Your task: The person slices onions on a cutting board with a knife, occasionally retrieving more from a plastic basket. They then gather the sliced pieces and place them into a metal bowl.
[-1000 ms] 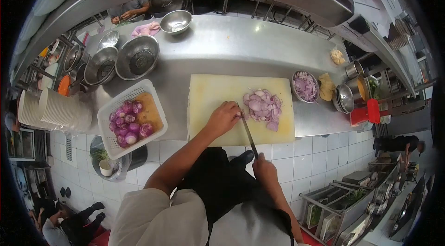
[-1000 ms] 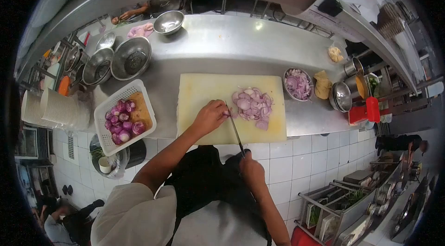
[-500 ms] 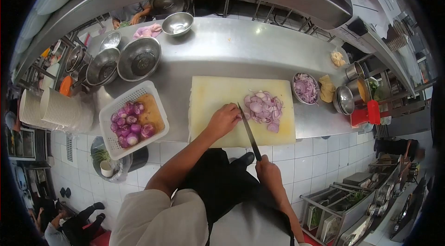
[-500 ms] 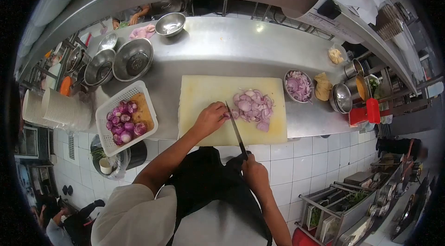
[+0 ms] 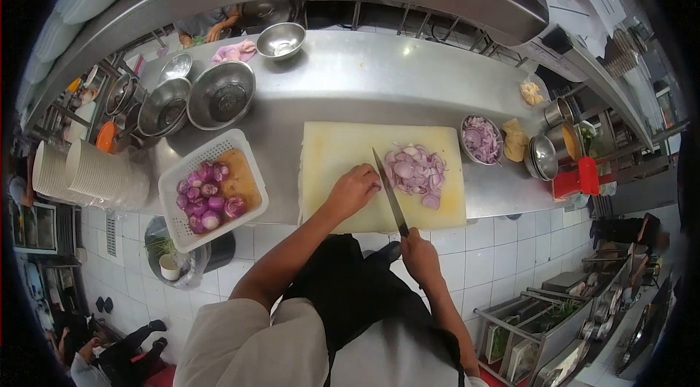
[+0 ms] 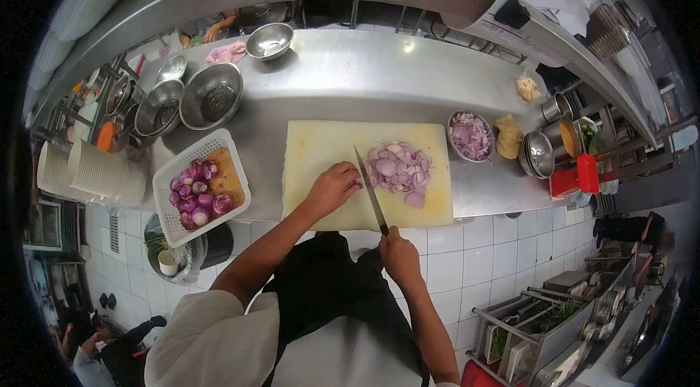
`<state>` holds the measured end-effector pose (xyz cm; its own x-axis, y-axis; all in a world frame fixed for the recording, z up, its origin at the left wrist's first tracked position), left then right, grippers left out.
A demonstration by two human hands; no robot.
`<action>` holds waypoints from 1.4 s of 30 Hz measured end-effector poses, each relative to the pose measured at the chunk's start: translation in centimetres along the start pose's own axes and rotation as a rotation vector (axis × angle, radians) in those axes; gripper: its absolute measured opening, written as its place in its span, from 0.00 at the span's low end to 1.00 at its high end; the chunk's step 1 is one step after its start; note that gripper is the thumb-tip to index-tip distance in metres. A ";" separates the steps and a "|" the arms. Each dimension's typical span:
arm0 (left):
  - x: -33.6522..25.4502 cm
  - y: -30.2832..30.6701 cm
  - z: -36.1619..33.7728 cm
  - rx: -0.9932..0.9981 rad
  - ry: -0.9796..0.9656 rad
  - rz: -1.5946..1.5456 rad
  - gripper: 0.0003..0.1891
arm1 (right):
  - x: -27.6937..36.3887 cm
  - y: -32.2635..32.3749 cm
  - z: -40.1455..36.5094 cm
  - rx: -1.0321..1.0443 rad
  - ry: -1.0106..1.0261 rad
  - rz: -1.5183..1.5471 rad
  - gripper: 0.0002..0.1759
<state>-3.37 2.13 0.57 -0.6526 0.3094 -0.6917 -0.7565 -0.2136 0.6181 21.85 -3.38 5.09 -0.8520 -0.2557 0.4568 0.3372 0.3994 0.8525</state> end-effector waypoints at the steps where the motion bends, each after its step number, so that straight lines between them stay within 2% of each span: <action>1: 0.0 -0.1 0.0 -0.009 -0.006 -0.018 0.08 | 0.5 0.8 -0.6 0.015 -0.010 -0.015 0.13; 9: 0.3 -0.1 0.0 0.008 0.012 0.005 0.12 | 0.6 1.2 -2.9 0.063 -0.050 -0.032 0.14; 16: 0.4 -0.1 0.1 0.031 -0.003 0.031 0.14 | -0.2 -1.8 1.0 0.076 -0.056 -0.011 0.13; 19: -0.5 0.3 0.4 0.033 0.010 0.047 0.13 | -2.1 -1.3 1.8 0.081 0.033 0.101 0.15; 22: -0.1 0.3 0.7 0.026 -0.079 0.022 0.14 | -3.5 -0.2 2.0 0.112 -0.019 0.231 0.16; 25: 0.6 0.7 1.0 0.161 0.008 0.224 0.15 | -3.2 0.0 1.9 0.073 -0.061 0.160 0.15; 28: 0.5 0.5 1.3 0.159 0.251 0.213 0.16 | -2.1 0.2 0.7 0.015 -0.076 0.097 0.15; 31: -0.9 0.6 0.8 0.058 0.330 0.020 0.15 | -0.6 0.1 -0.4 -0.003 -0.094 0.113 0.15; 34: -0.7 0.0 -0.1 0.090 0.406 -0.072 0.16 | 0.3 -0.2 -0.8 0.028 -0.112 0.096 0.16; 37: -0.9 0.6 -0.3 -0.038 0.161 0.142 0.13 | 0.0 -1.0 -0.9 0.027 -0.105 0.064 0.15; 42: 0.5 0.8 0.2 0.077 0.097 0.053 0.17 | -0.4 -1.2 -1.5 0.017 -0.056 0.029 0.14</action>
<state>-4.30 2.25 0.83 -0.6955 0.2072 -0.6880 -0.7177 -0.1546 0.6790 22.37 -5.12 4.27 -0.8630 -0.1942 0.4663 0.3562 0.4207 0.8344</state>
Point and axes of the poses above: each hand's wrist, its own z-axis towards the middle knuckle, its own y-axis out of the back of the hand, x = y × z, the point moved 1 cm from there along z, towards the middle knuckle, and after that the axes turned 1 degree about -z, right-handed, at the moved point
